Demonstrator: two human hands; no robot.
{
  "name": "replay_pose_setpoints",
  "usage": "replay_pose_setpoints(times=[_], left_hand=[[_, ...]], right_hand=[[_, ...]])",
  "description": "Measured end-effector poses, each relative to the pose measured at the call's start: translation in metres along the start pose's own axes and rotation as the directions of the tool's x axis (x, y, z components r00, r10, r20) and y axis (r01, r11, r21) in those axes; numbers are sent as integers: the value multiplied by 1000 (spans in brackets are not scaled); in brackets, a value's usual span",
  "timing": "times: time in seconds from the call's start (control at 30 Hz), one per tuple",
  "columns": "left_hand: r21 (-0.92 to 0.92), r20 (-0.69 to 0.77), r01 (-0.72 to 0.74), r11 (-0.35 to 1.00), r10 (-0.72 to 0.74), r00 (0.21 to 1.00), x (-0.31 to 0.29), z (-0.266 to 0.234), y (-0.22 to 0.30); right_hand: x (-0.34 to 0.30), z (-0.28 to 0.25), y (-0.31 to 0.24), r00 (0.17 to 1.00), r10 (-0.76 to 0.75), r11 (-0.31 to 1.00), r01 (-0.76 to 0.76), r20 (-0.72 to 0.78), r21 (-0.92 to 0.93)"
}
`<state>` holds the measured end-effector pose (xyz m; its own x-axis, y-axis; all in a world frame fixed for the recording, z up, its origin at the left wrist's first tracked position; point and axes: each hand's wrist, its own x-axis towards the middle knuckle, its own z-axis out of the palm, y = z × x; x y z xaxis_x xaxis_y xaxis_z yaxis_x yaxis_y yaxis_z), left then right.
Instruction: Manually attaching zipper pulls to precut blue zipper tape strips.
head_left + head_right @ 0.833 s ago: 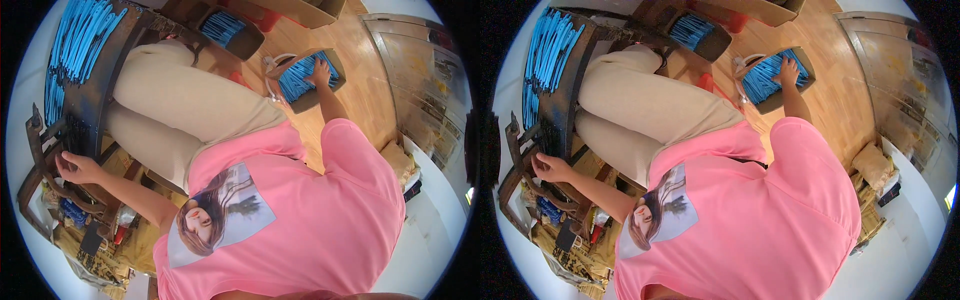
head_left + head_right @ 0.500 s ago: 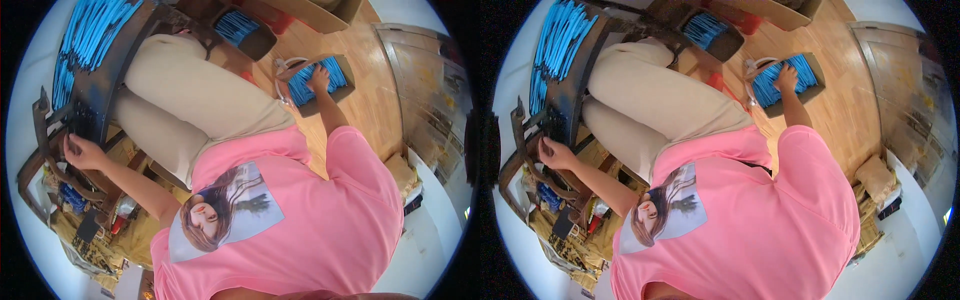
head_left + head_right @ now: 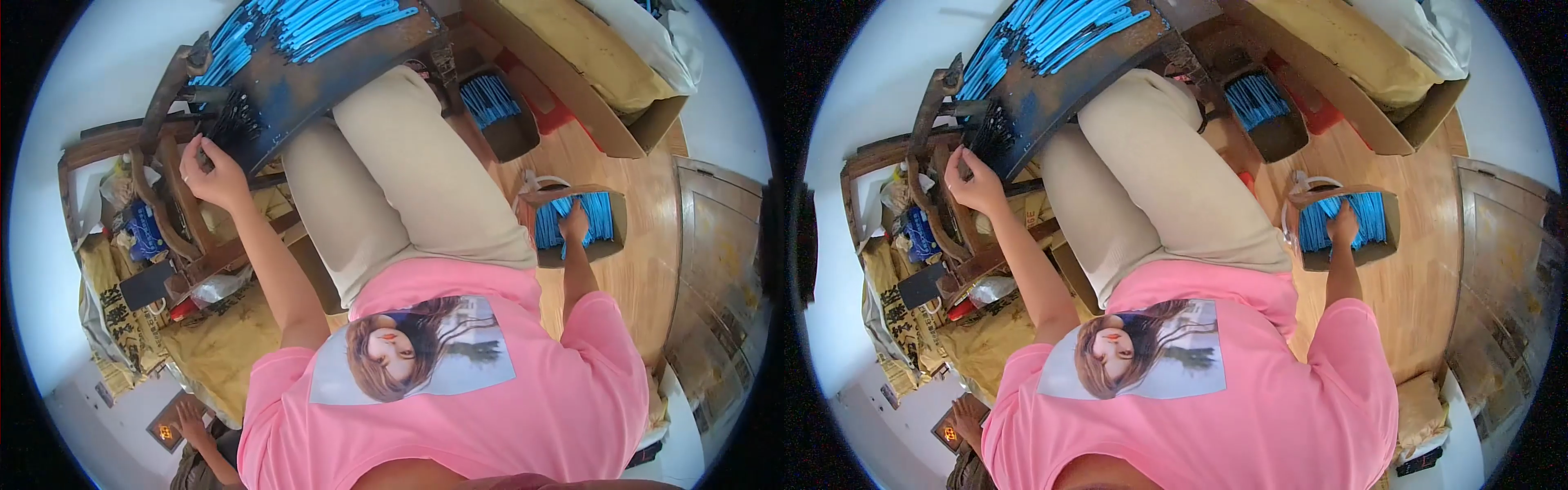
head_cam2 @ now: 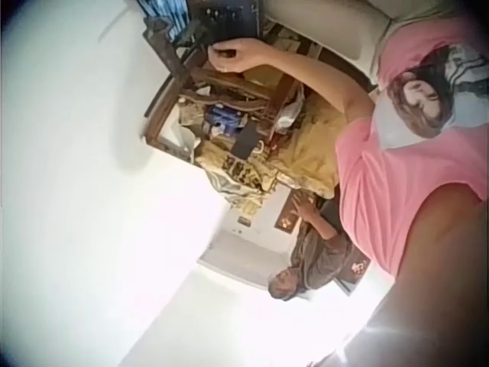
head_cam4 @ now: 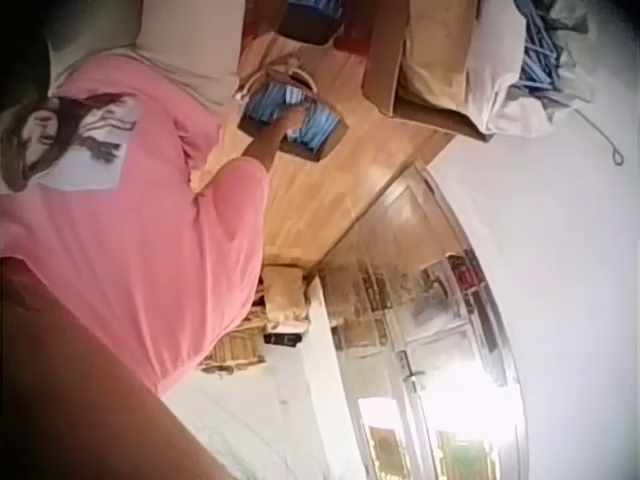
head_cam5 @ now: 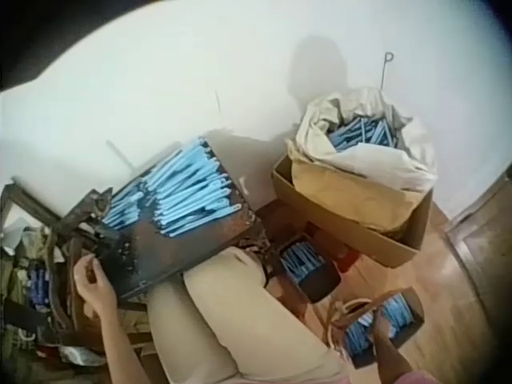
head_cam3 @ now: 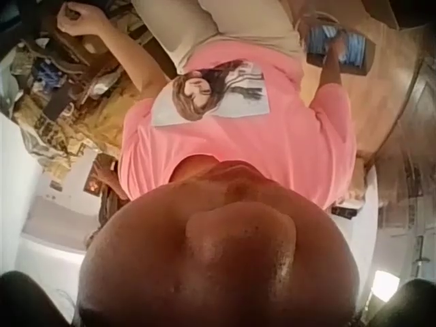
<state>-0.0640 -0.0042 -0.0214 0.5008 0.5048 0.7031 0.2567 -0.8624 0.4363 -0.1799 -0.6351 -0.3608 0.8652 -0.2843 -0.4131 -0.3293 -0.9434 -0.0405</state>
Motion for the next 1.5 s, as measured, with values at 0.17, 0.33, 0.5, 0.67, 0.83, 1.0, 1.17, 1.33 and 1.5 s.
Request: replay_pose_setpoints(times=[0.17,0.33,0.5,0.67,0.83,1.0,1.17,1.33,1.5], left_hand=[[33,-89,-283,959,285,954,1,0,-7],[38,-73,-267,963,269,960,3,3,-5],[-22,-47,-177,984,176,983,1,4,-3],[-18,-61,-215,977,213,975,1,5,-5],[-27,-68,-304,952,302,951,0,12,-6],[23,-126,-279,960,279,952,12,-9,-10],[-20,-68,-155,988,153,986,3,6,-2],[-294,-184,-98,951,44,982,-1,24,0],[-246,-185,-85,966,39,982,-2,8,-16]], right_hand=[[-4,-19,2,991,125,978,-132,52,159],[2,-14,20,993,116,981,-114,-3,159],[6,-14,16,994,103,987,-98,-30,128],[2,-28,4,979,153,980,-168,138,106],[-6,-27,3,978,158,984,-168,133,64],[26,16,-7,999,25,999,-27,40,45],[100,53,-110,861,-499,852,508,-97,126],[95,64,-397,432,-900,434,879,54,200],[81,47,-470,229,-958,263,942,174,206]])
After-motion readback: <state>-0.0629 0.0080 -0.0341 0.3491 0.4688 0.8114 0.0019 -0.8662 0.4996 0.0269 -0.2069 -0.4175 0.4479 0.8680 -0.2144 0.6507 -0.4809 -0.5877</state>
